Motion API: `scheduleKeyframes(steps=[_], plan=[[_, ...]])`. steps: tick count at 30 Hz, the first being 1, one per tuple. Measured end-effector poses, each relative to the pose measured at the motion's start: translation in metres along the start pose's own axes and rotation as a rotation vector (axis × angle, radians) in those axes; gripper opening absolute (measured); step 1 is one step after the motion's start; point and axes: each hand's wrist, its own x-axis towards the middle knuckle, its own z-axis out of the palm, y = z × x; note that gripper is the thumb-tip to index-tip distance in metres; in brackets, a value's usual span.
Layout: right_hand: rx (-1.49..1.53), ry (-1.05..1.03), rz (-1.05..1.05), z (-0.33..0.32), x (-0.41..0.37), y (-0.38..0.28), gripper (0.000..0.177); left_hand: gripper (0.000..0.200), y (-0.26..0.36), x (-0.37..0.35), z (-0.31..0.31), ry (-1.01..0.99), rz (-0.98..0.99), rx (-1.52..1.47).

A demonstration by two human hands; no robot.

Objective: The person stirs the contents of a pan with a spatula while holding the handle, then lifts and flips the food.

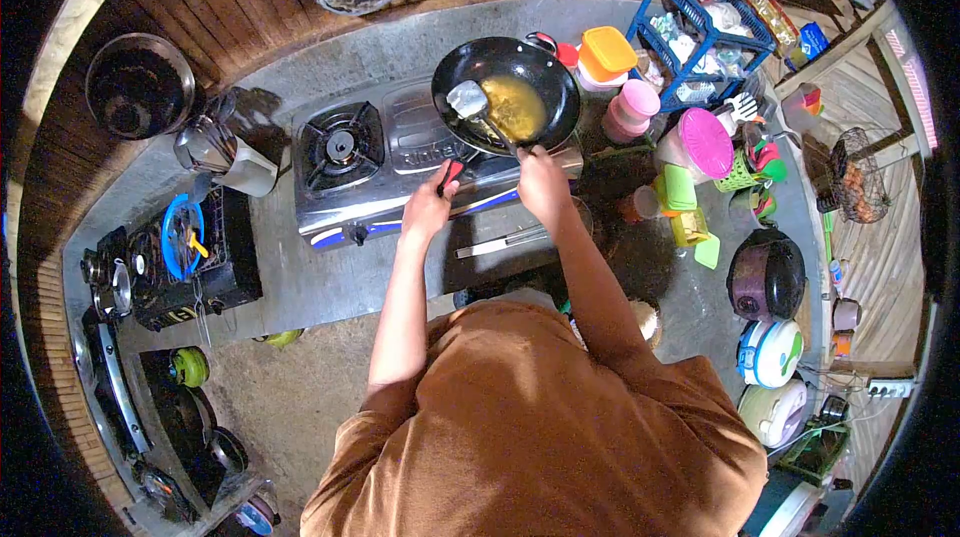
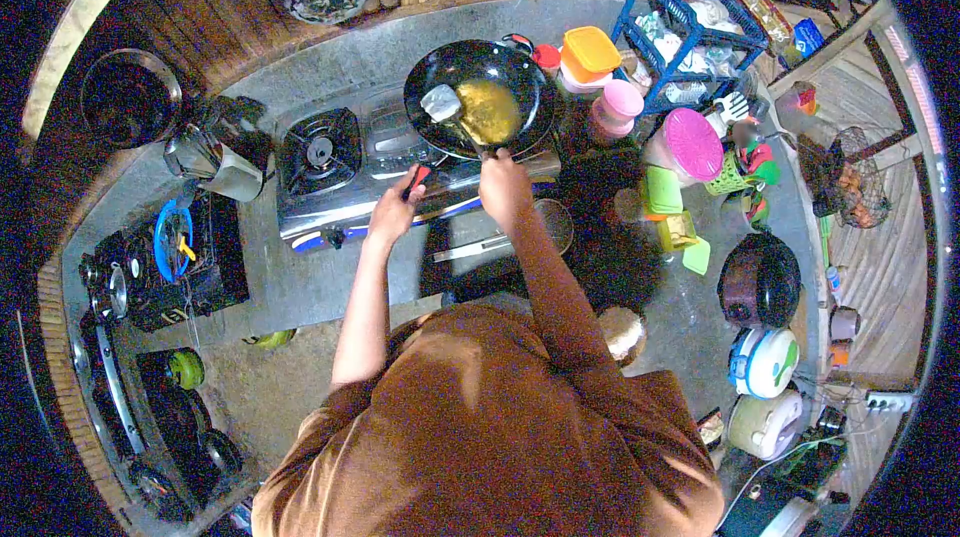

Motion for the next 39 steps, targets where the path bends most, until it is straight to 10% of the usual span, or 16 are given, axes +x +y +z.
scheduleKeyframes(steps=[39], plan=[[0.073,-0.049,0.185,-0.053,-0.016,0.051,0.031,0.049,0.005,-0.001,-0.005,-0.049,-0.052,0.008]])
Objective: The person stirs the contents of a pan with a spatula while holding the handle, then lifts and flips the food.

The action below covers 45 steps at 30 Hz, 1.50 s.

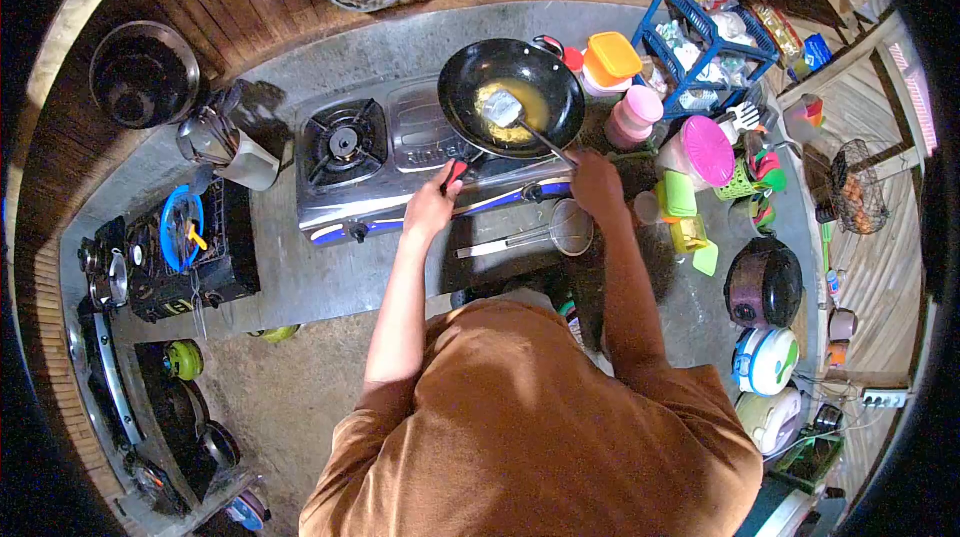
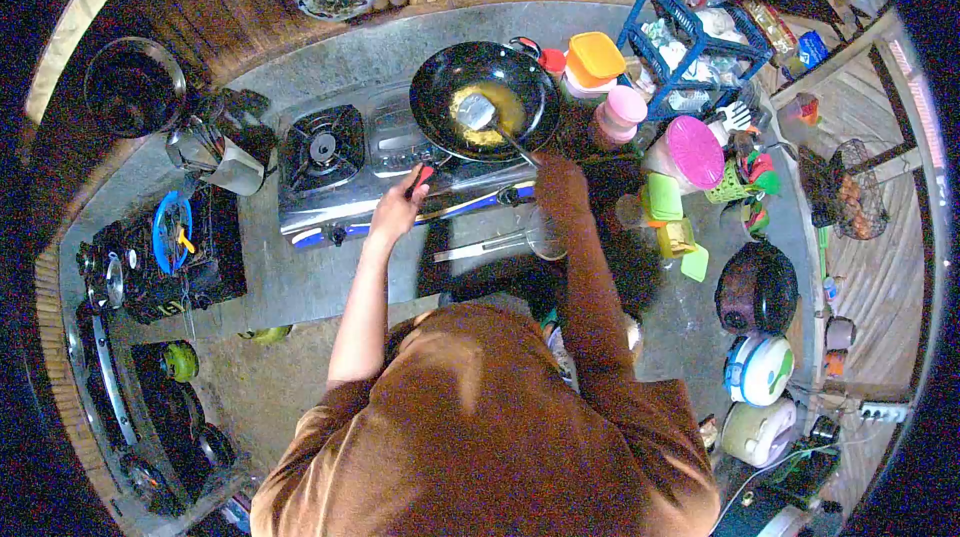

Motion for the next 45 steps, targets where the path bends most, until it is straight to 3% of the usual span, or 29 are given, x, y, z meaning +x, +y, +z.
scheduleKeyframes(steps=[2,8,11,13,14,17,19,23,25,31,35,37,45], plan=[[-0.053,-0.007,-0.027,0.001,-0.005,0.032,0.029,0.048,-0.003,0.002,0.001,0.013,0.010,0.009],[-0.165,0.040,-0.137,-0.014,-0.020,0.039,0.025,0.048,-0.005,0.004,0.000,-0.006,0.002,0.009],[-0.294,0.004,0.031,-0.014,-0.010,0.042,0.025,0.048,-0.008,0.005,0.001,0.008,0.028,-0.012],[-0.270,0.172,-0.174,-0.006,0.001,0.064,0.027,0.047,-0.015,0.008,0.006,0.016,0.046,-0.012],[-0.269,0.173,-0.180,-0.008,0.005,0.068,0.027,0.047,-0.019,0.010,0.007,0.026,0.061,-0.014],[-0.362,0.077,-0.043,-0.047,0.002,0.049,0.029,0.047,-0.005,0.003,0.000,0.019,0.017,-0.005],[-0.087,0.012,-0.038,-0.067,-0.009,0.044,0.031,0.047,-0.013,-0.002,0.006,0.020,0.024,-0.007],[0.017,-0.116,-0.088,-0.071,-0.007,0.051,0.031,0.048,-0.017,-0.001,0.007,0.014,0.037,-0.006],[-0.196,0.139,-0.414,-0.050,-0.002,0.067,0.030,0.048,-0.016,-0.001,0.006,0.010,0.035,0.004],[-0.476,0.187,-0.148,-0.019,0.034,0.094,0.027,0.046,-0.006,0.003,0.002,0.041,0.048,-0.005],[-0.509,0.244,-0.155,-0.010,0.058,0.109,0.029,0.046,-0.005,0.004,0.000,0.021,0.034,-0.017],[-0.648,0.147,-0.167,-0.010,0.065,0.101,0.031,0.046,-0.006,0.005,0.000,0.014,0.031,-0.015],[-0.228,-0.005,-0.296,0.012,0.087,0.085,0.021,0.047,-0.012,0.008,-0.001,0.013,0.050,-0.009]])
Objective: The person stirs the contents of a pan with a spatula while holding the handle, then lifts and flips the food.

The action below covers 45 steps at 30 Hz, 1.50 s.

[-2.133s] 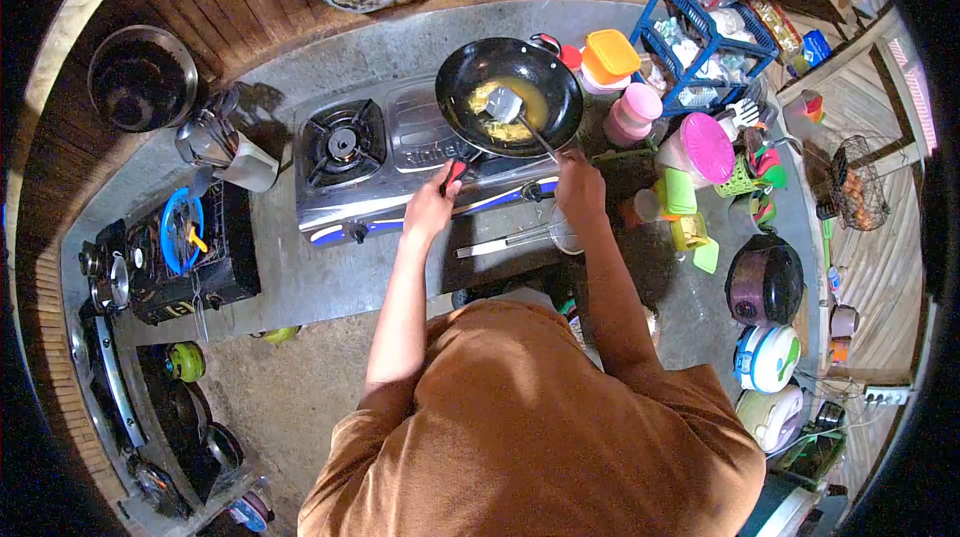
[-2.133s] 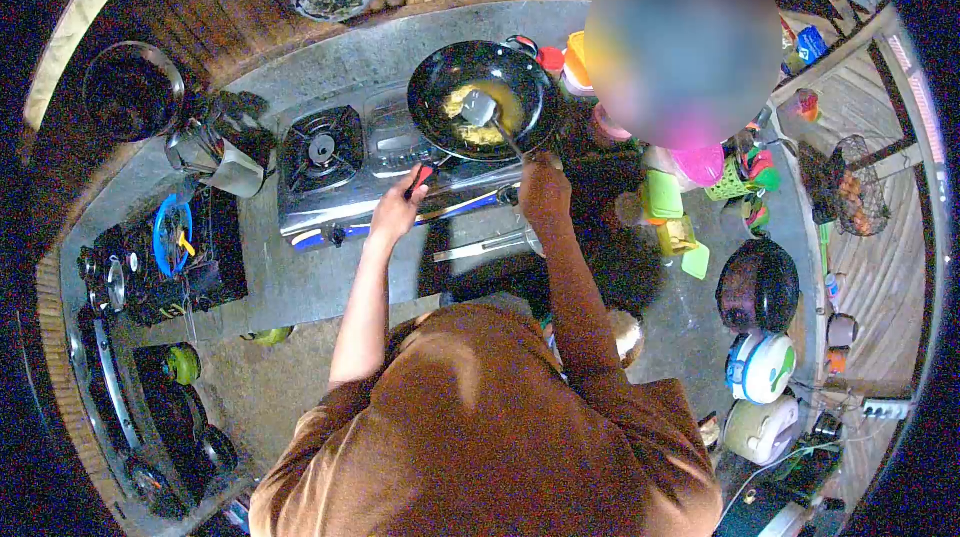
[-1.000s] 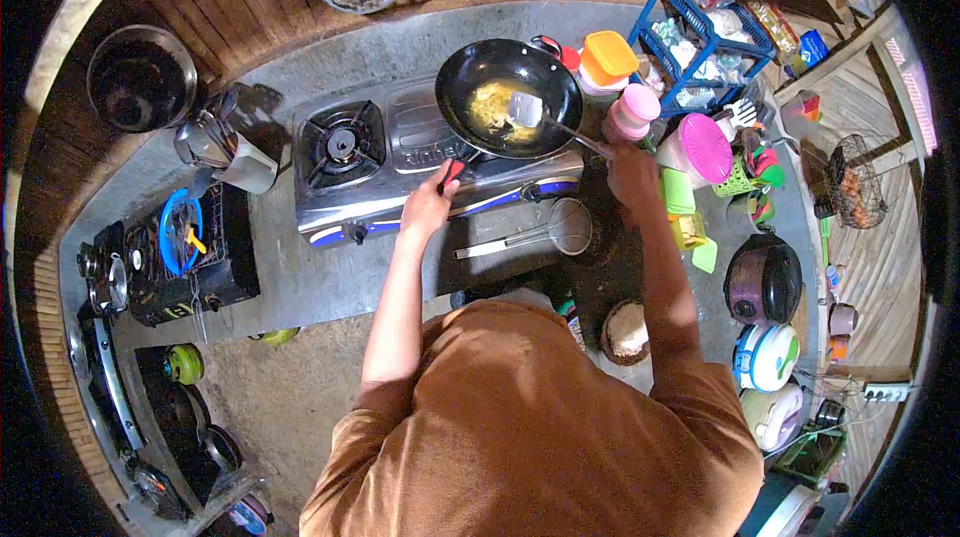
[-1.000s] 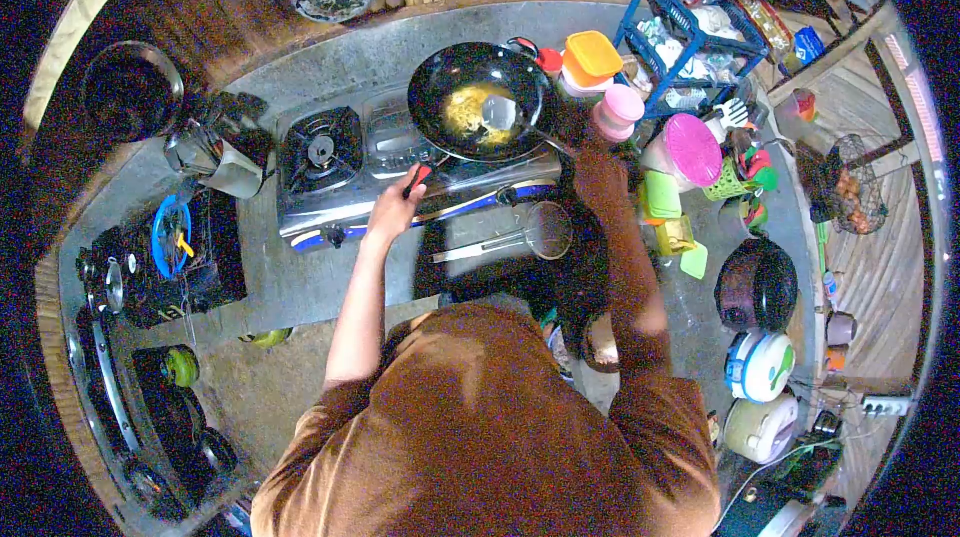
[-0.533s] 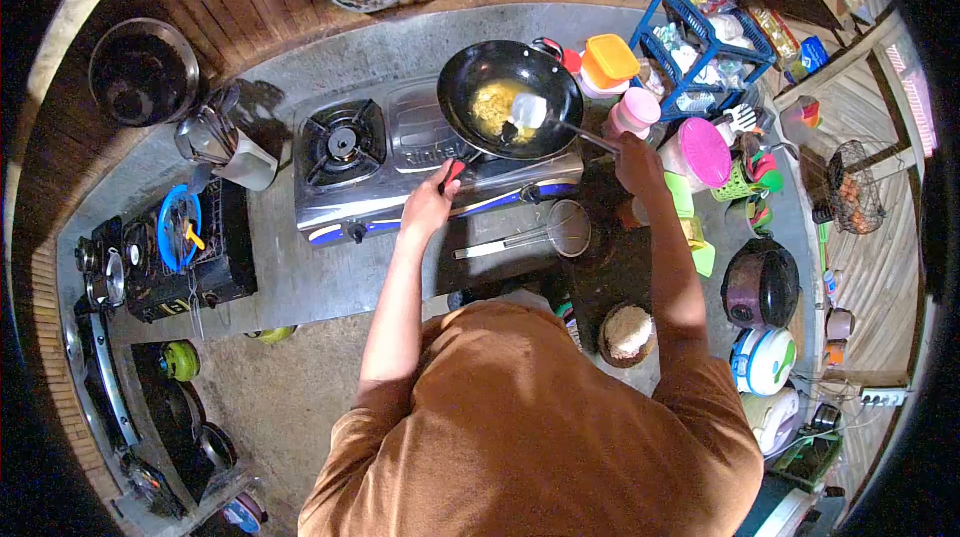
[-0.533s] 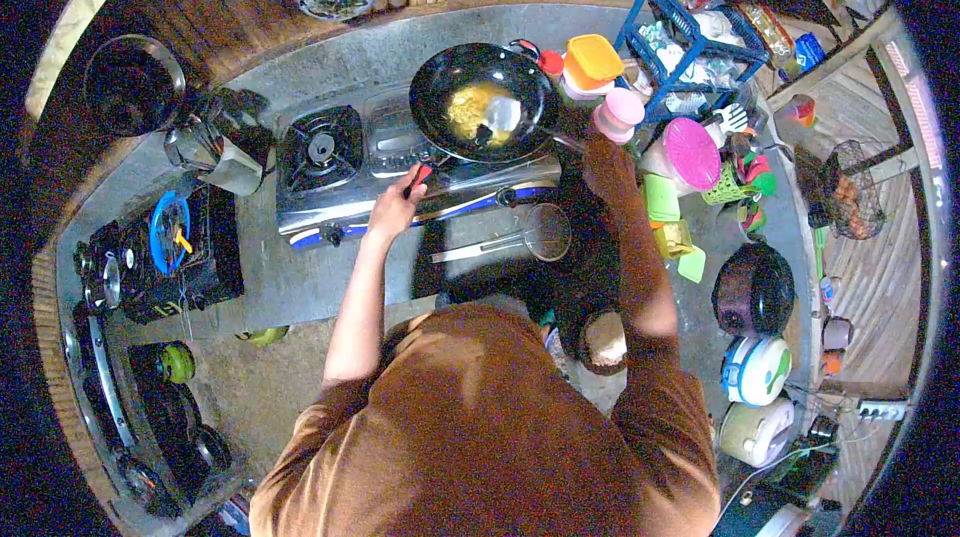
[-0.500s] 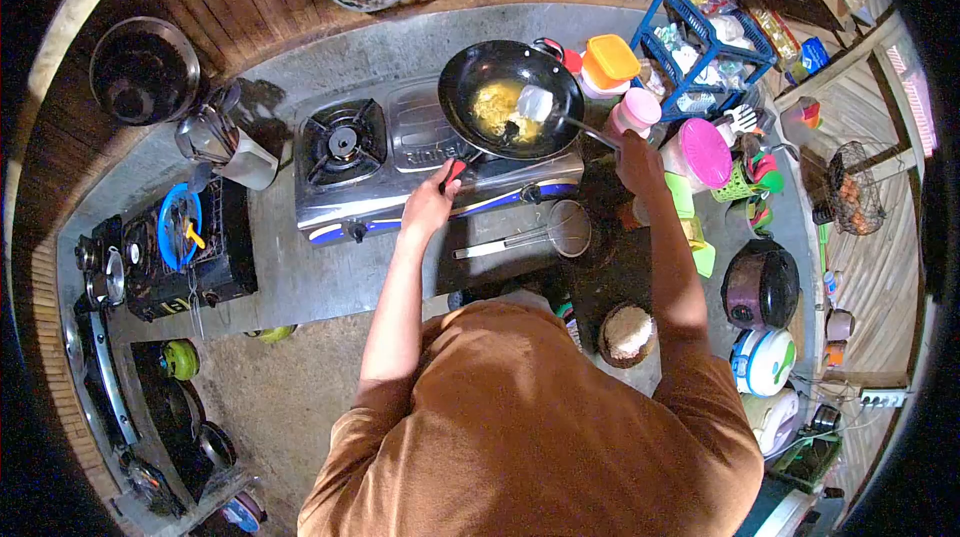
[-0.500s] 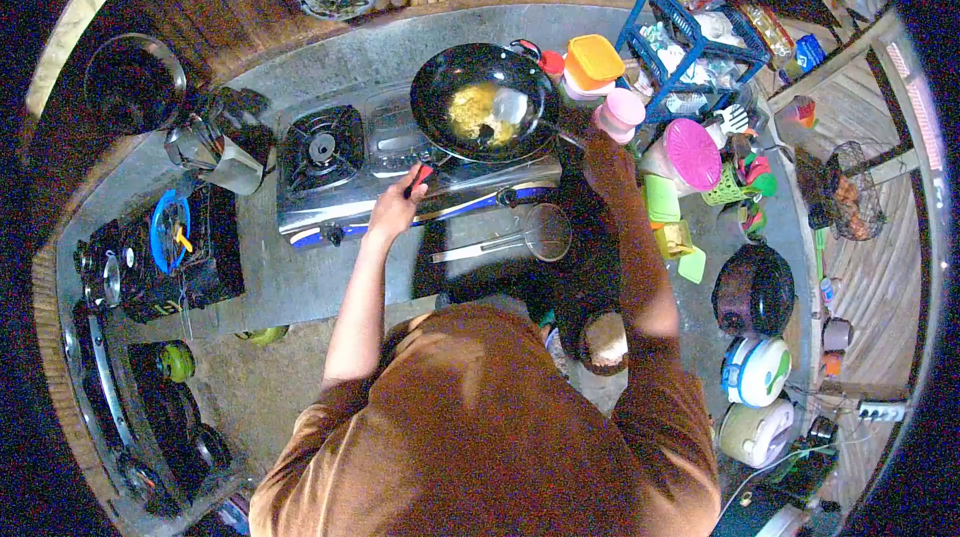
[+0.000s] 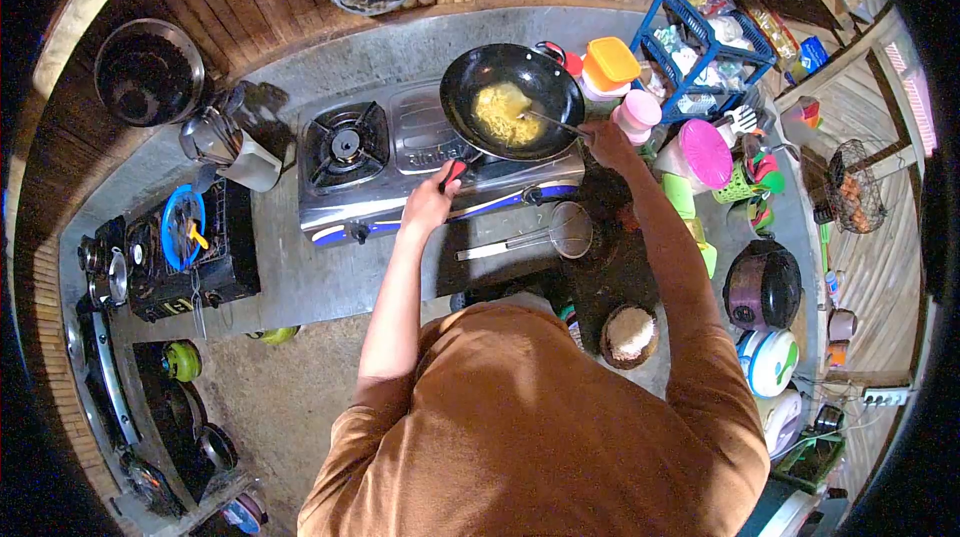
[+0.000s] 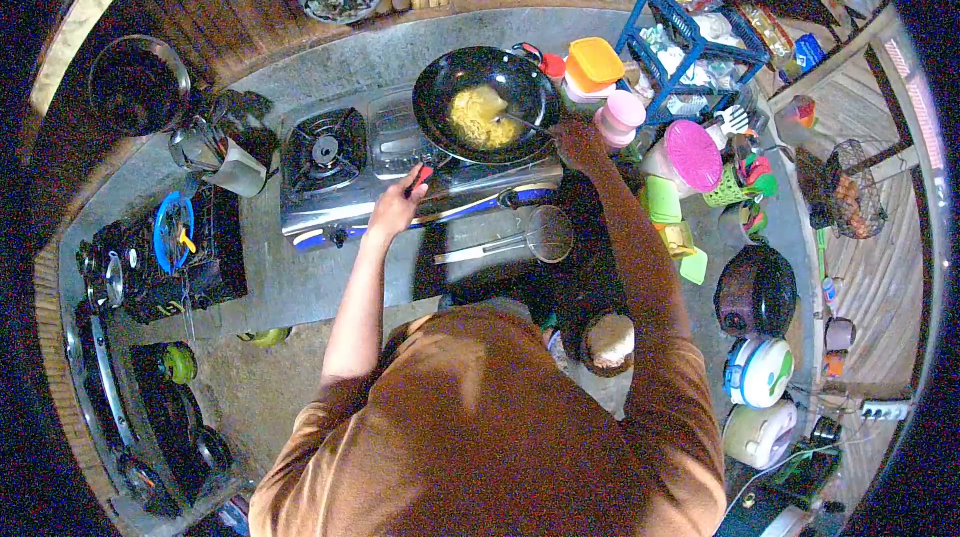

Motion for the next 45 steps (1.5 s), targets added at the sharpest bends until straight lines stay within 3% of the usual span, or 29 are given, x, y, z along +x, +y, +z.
scheduleKeyframes(steps=[5,8,10,14,16,17,19,20,22,25,29,34,37,38,40,45], plan=[[0.196,-0.031,-0.070,-0.022,-0.006,0.005,0.024,0.049,-0.001,0.003,-0.003,-0.016,0.030,0.057],[0.109,0.121,-0.093,-0.036,-0.014,0.008,0.024,0.049,-0.008,0.006,0.001,-0.016,0.049,0.052],[-0.100,0.050,0.056,-0.041,-0.011,0.016,0.022,0.048,-0.004,0.004,-0.001,-0.010,0.046,0.056],[-0.175,-0.029,0.188,-0.032,-0.011,0.038,0.020,0.047,0.002,0.002,-0.006,-0.015,0.035,0.066],[0.690,0.195,0.416,-0.020,-0.007,0.046,0.021,0.047,0.004,0.000,-0.008,-0.018,0.026,0.064],[0.418,0.040,0.399,-0.019,-0.012,0.055,0.022,0.047,0.006,0.000,-0.009,-0.020,0.018,0.064],[-0.158,-0.232,0.266,-0.095,-0.025,-0.017,0.023,0.047,0.006,0.001,-0.009,-0.023,0.012,0.074],[-0.159,-0.233,0.267,-0.089,-0.026,-0.011,0.023,0.047,0.006,0.001,-0.009,-0.026,0.007,0.085],[0.066,-0.226,-0.053,-0.067,-0.026,0.007,0.026,0.048,0.008,0.002,-0.010,-0.052,-0.020,0.090],[0.251,-0.261,0.040,-0.045,-0.024,0.005,0.029,0.049,0.007,0.002,-0.006,-0.050,-0.028,0.092],[0.261,-0.207,0.029,-0.059,-0.022,-0.013,0.032,0.049,0.009,0.002,-0.005,-0.040,-0.088,0.135],[-0.013,0.074,0.109,-0.052,-0.012,-0.005,0.027,0.051,0.001,0.005,-0.003,-0.048,-0.031,0.110],[-0.097,0.131,0.144,-0.028,-0.002,0.019,0.027,0.051,0.005,0.005,-0.007,-0.058,-0.027,0.099],[-0.096,0.131,0.141,-0.020,0.002,0.026,0.027,0.051,0.007,0.004,-0.009,-0.072,-0.039,0.102],[-0.311,0.083,-0.057,-0.011,0.010,0.030,0.029,0.050,0.007,0.004,-0.010,-0.067,-0.035,0.090],[-0.092,-0.005,0.020,0.007,0.013,0.020,0.031,0.049,0.004,0.006,-0.008,-0.065,-0.019,0.095]])
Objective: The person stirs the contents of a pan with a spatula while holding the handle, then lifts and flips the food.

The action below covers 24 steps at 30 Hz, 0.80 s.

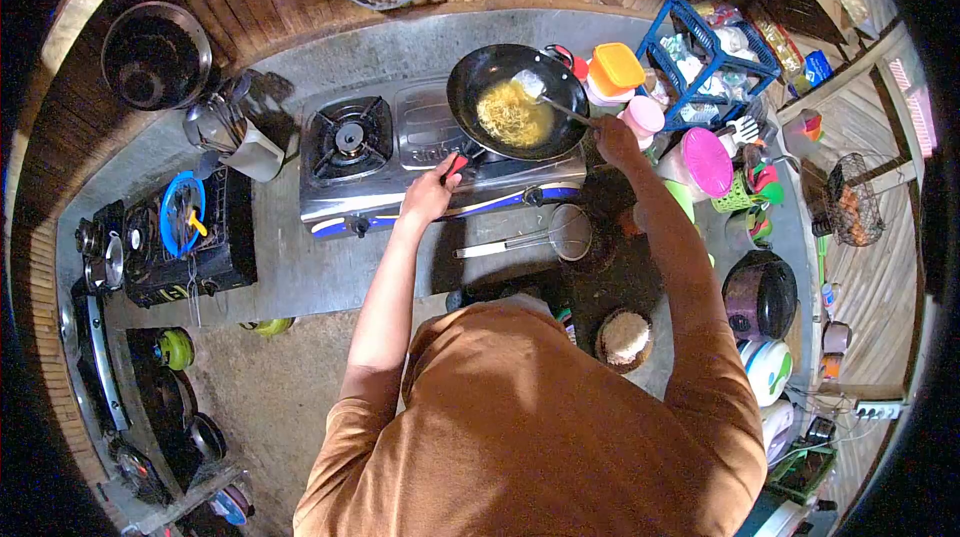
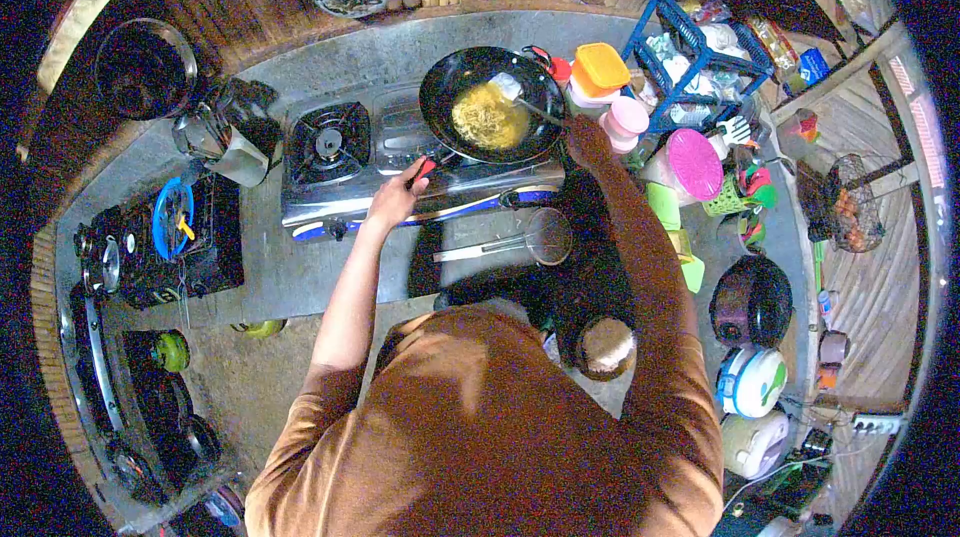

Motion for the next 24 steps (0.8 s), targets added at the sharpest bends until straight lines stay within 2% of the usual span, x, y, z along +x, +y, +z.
scheduleKeyframes(steps=[5,7,11,13,14,16,17,19,20,22,24], plan=[[0.159,-0.097,-0.114,0.002,0.003,-0.003,0.031,0.049,-0.002,0.001,-0.001,-0.010,-0.003,-0.018],[0.594,-0.242,-0.015,-0.023,-0.008,-0.011,0.031,0.049,-0.008,0.005,0.004,0.010,0.028,-0.022],[0.541,-0.180,-0.095,-0.044,-0.024,-0.004,0.029,0.049,-0.017,0.008,0.009,0.049,0.090,-0.038],[0.415,0.003,-0.178,-0.054,-0.033,0.001,0.027,0.049,-0.020,0.009,0.010,0.054,0.102,-0.043],[0.414,0.003,-0.172,-0.045,-0.034,0.013,0.027,0.049,-0.021,0.010,0.012,0.060,0.110,-0.047],[0.223,0.068,0.085,-0.025,-0.031,0.032,0.026,0.050,-0.010,0.006,0.003,0.009,0.062,-0.056],[0.222,0.067,0.091,-0.022,-0.032,0.036,0.026,0.050,-0.005,0.004,-0.001,-0.037,0.009,-0.064],[0.280,0.033,0.303,-0.030,-0.033,0.030,0.027,0.050,-0.006,0.004,-0.001,-0.041,0.006,-0.061],[0.279,0.033,0.305,-0.027,-0.034,0.033,0.027,0.051,-0.006,0.004,-0.001,-0.039,0.000,-0.059],[0.103,0.125,0.165,-0.009,-0.035,0.044,0.029,0.050,-0.011,0.005,0.003,-0.005,0.032,-0.056],[0.219,0.121,0.233,0.008,-0.033,0.050,0.029,0.049,-0.013,0.005,0.005,0.033,0.062,-0.057]])
